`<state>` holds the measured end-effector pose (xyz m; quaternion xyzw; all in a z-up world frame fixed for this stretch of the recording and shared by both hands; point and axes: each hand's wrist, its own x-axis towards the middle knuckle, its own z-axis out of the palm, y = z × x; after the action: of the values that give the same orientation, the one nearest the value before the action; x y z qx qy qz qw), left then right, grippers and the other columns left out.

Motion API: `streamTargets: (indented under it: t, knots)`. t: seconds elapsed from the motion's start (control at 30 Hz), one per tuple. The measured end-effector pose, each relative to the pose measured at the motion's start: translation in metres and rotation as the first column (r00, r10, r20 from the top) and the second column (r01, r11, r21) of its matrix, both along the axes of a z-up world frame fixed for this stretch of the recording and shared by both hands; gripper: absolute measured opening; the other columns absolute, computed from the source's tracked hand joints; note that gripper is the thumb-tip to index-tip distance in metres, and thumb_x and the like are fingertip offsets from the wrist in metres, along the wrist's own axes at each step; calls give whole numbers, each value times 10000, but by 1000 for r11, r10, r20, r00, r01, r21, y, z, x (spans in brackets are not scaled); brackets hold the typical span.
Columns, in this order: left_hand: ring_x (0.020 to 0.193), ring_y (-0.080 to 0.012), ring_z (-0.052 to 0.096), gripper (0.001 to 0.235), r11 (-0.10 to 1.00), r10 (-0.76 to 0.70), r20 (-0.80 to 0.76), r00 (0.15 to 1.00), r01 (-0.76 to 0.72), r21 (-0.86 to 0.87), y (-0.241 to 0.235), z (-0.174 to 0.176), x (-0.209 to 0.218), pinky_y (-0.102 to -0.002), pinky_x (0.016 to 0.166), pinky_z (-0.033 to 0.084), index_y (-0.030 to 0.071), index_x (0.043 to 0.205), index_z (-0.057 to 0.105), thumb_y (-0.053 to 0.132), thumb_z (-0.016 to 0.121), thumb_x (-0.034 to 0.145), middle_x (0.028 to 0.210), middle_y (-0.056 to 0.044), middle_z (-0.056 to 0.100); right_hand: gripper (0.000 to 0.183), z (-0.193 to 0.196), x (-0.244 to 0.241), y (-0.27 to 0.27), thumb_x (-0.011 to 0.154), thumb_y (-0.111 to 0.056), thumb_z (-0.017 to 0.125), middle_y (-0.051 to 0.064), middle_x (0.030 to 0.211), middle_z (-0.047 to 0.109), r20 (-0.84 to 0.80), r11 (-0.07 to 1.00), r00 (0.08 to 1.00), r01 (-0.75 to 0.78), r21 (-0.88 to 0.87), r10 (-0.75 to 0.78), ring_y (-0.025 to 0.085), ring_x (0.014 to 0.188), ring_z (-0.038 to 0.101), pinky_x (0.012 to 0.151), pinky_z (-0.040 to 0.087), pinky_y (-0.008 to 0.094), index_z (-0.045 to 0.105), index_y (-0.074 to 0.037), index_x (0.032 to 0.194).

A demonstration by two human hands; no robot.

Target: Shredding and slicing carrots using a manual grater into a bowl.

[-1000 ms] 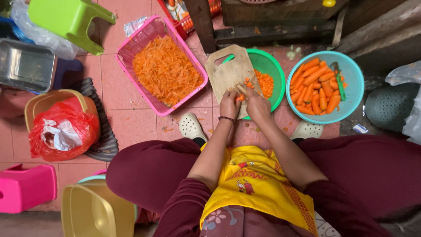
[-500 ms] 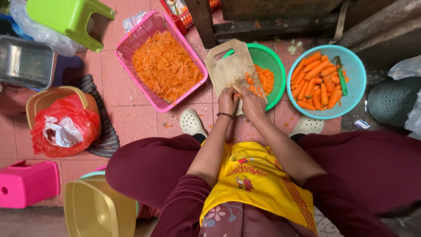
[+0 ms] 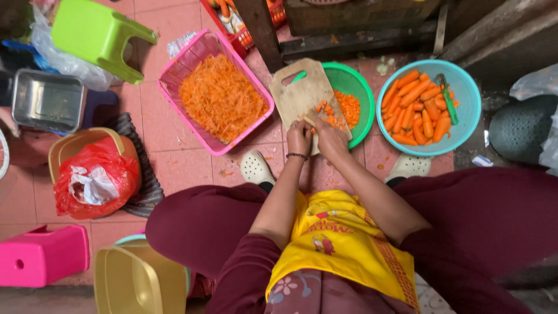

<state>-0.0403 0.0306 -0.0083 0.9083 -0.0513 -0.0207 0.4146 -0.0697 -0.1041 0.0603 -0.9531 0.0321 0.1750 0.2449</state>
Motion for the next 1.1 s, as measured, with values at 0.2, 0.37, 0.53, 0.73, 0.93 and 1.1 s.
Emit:
streamTargets:
  t: [0.2, 0.37, 0.53, 0.73, 0.93, 1.1]
  knots:
    - [886, -348, 687, 107, 1000, 19, -22, 1000, -19, 19, -1, -1, 2, -468, 839, 582, 124, 819, 642, 83, 741, 813, 833, -94, 617, 343, 5, 1, -1, 965, -48, 373, 202, 1167, 668, -22, 999, 999, 36, 21, -35, 480, 1055, 686, 944, 512, 637, 465, -113, 1288]
    - [898, -367, 671, 99, 998, 21, -47, 999, -18, 61, -2, -4, 4, -488, 840, 573, 101, 812, 615, 92, 709, 842, 836, -112, 600, 286, -3, 0, 1, 970, -97, 413, 190, 1152, 664, -15, 999, 1000, 24, 27, -23, 486, 1029, 689, 908, 514, 644, 462, -152, 1246]
    - [897, -318, 681, 128, 994, 33, -83, 996, -25, 105, 3, -9, 8, -474, 842, 576, 127, 788, 608, 110, 730, 823, 846, -54, 601, 275, 9, -5, 13, 961, -55, 414, 212, 1147, 660, 28, 999, 999, 20, 27, -21, 492, 1018, 691, 896, 523, 644, 469, -130, 1219]
    - [900, -405, 668, 79, 991, 15, -71, 997, -5, 134, 10, -1, 1, -497, 824, 569, 45, 800, 607, 55, 668, 850, 838, -153, 594, 287, 27, -9, 26, 989, -77, 360, 233, 1127, 680, -23, 995, 999, 32, 95, -30, 494, 1065, 686, 945, 507, 643, 463, -125, 1252]
    - [925, -377, 684, 102, 989, 16, -76, 997, -4, 150, -4, 10, 5, -478, 859, 576, 100, 823, 629, 111, 730, 824, 864, -101, 610, 291, 53, -10, 1, 979, -73, 350, 261, 1199, 661, -51, 983, 992, 122, 140, -116, 527, 1074, 672, 952, 487, 667, 459, -103, 1247]
    - [992, -341, 654, 172, 1000, 25, 77, 997, -26, 10, -2, 17, 1, -413, 921, 549, 139, 865, 682, 5, 757, 789, 969, -65, 619, 395, 58, -3, -31, 1038, -238, 468, 291, 1141, 708, -117, 936, 942, 327, 130, -314, 503, 1147, 661, 986, 513, 593, 477, -95, 1406]
